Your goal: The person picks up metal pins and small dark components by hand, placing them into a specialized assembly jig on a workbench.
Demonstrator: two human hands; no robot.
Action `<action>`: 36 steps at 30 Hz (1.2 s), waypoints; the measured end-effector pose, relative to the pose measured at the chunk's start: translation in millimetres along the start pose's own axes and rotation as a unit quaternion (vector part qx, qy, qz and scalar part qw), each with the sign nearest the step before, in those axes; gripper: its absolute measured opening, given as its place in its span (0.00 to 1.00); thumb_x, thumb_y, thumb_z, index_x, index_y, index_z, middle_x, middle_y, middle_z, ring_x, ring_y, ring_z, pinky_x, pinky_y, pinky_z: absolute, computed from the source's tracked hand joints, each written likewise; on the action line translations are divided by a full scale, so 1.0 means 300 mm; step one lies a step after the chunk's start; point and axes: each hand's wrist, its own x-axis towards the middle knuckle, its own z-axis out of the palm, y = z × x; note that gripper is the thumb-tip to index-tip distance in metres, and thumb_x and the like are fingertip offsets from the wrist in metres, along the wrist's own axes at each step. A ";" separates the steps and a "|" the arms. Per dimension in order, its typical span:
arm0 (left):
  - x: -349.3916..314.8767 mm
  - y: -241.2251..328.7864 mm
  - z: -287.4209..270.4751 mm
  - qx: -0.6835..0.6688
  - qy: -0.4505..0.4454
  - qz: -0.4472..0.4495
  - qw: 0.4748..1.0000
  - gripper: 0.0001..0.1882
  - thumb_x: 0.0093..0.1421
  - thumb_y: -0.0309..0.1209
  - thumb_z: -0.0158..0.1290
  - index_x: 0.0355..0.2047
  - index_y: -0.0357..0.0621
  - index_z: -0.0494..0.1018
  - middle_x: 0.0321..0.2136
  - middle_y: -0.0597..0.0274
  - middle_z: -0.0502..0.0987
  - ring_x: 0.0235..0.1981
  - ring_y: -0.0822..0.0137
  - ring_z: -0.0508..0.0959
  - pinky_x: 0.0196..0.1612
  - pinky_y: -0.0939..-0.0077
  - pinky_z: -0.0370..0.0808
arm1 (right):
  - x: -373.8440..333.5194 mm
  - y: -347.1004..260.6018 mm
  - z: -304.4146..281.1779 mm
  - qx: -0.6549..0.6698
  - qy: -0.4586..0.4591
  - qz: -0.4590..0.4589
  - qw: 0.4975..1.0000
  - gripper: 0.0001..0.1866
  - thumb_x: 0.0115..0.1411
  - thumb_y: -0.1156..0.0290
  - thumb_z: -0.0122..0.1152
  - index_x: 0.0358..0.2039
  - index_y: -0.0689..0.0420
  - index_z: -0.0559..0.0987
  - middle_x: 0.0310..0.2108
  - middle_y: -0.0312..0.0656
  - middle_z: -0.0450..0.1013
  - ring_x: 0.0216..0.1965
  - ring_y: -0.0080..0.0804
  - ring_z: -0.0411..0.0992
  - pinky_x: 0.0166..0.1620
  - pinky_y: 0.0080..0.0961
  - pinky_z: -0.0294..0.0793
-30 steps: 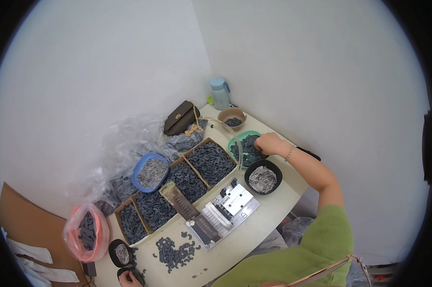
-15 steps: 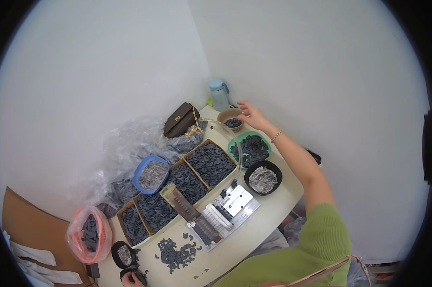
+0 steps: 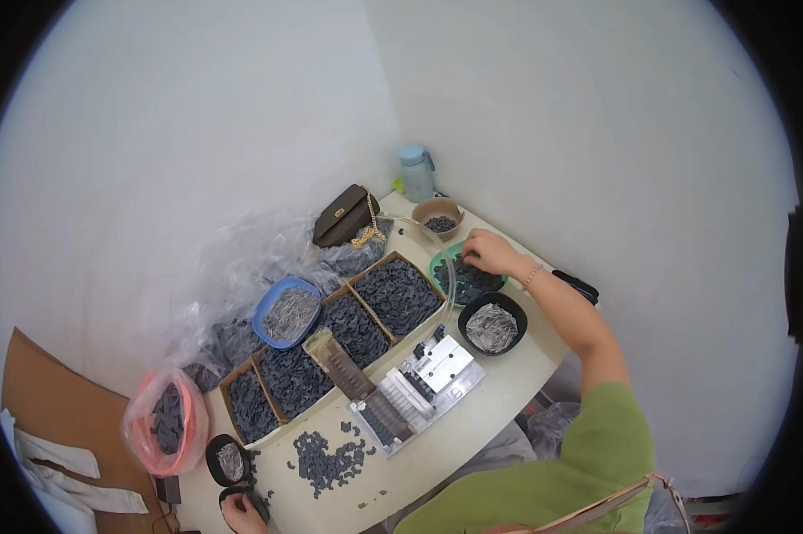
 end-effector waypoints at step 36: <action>-0.178 0.766 0.109 -0.356 -0.215 0.202 0.887 0.10 0.49 0.17 0.58 0.33 0.40 0.75 0.27 0.59 0.76 0.31 0.64 0.76 0.34 0.74 0.73 | -0.257 -0.799 0.154 0.113 -0.011 -0.326 0.939 0.20 0.47 0.75 0.57 0.43 0.60 0.77 0.37 0.41 0.71 0.41 0.39 0.69 0.42 0.35 0.69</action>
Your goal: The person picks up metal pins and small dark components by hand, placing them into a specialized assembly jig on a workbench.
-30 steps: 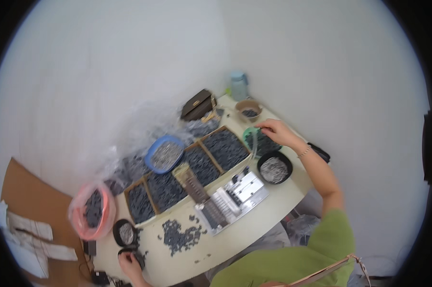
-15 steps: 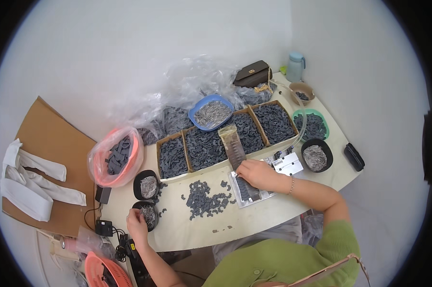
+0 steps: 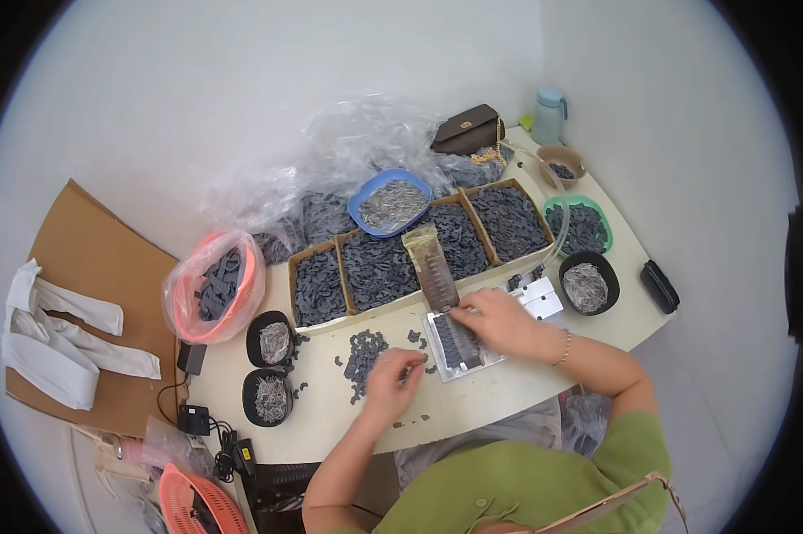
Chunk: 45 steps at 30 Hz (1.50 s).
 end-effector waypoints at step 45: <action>0.006 -0.140 -0.268 0.369 0.005 0.014 0.929 0.28 0.54 0.42 0.59 0.52 0.39 0.70 0.58 0.44 0.61 0.62 0.43 0.57 0.63 0.47 0.51 | -0.066 -0.063 0.020 0.095 -0.001 -0.014 0.995 0.09 0.46 0.77 0.62 0.31 0.57 0.77 0.28 0.38 0.71 0.33 0.36 0.70 0.37 0.30 0.71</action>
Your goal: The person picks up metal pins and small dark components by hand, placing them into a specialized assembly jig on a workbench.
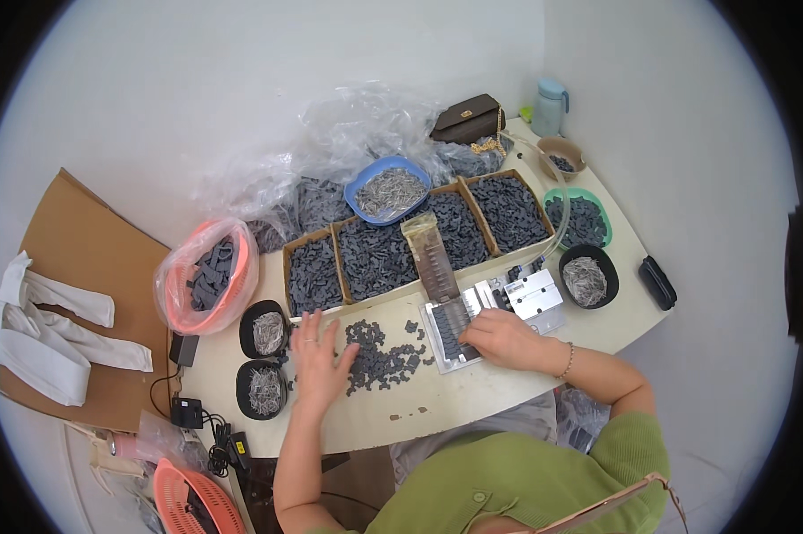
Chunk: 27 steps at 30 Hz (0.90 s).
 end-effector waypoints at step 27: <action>0.020 -0.441 -0.078 0.080 -0.011 -0.186 0.979 0.09 0.53 0.25 0.55 0.34 0.35 0.78 0.31 0.46 0.76 0.36 0.47 0.75 0.41 0.59 0.72 | -0.250 0.103 -0.309 -0.267 0.132 0.231 0.926 0.18 0.44 0.76 0.64 0.39 0.58 0.77 0.41 0.46 0.72 0.43 0.46 0.69 0.46 0.40 0.68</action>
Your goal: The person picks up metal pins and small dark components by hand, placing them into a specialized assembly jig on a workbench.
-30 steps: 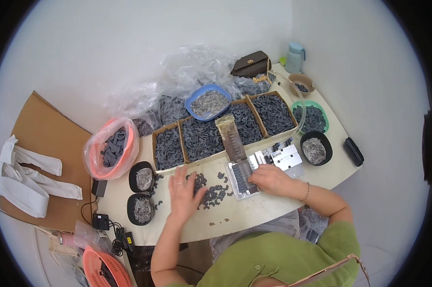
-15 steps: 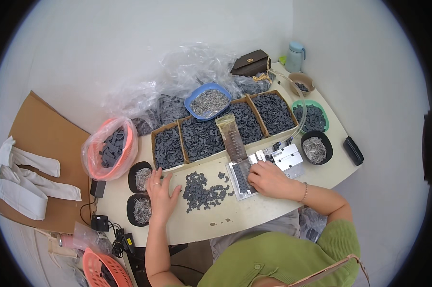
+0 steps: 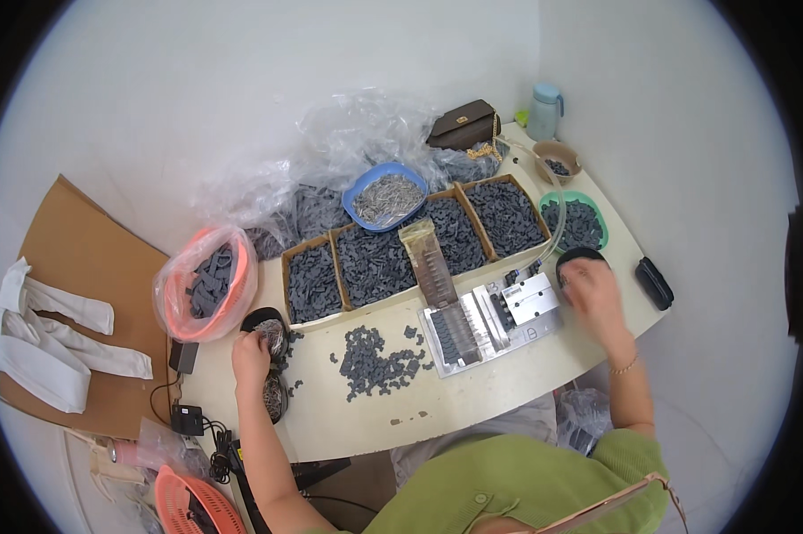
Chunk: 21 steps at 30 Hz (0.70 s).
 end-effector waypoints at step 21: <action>0.004 0.119 -0.044 -0.063 0.062 0.061 0.994 0.02 0.56 0.24 0.51 0.30 0.41 0.71 0.28 0.49 0.75 0.31 0.48 0.75 0.33 0.55 0.71 | 0.399 -0.252 0.199 0.184 -0.050 -0.186 0.964 0.15 0.51 0.67 0.63 0.40 0.55 0.77 0.44 0.42 0.71 0.47 0.42 0.68 0.45 0.39 0.68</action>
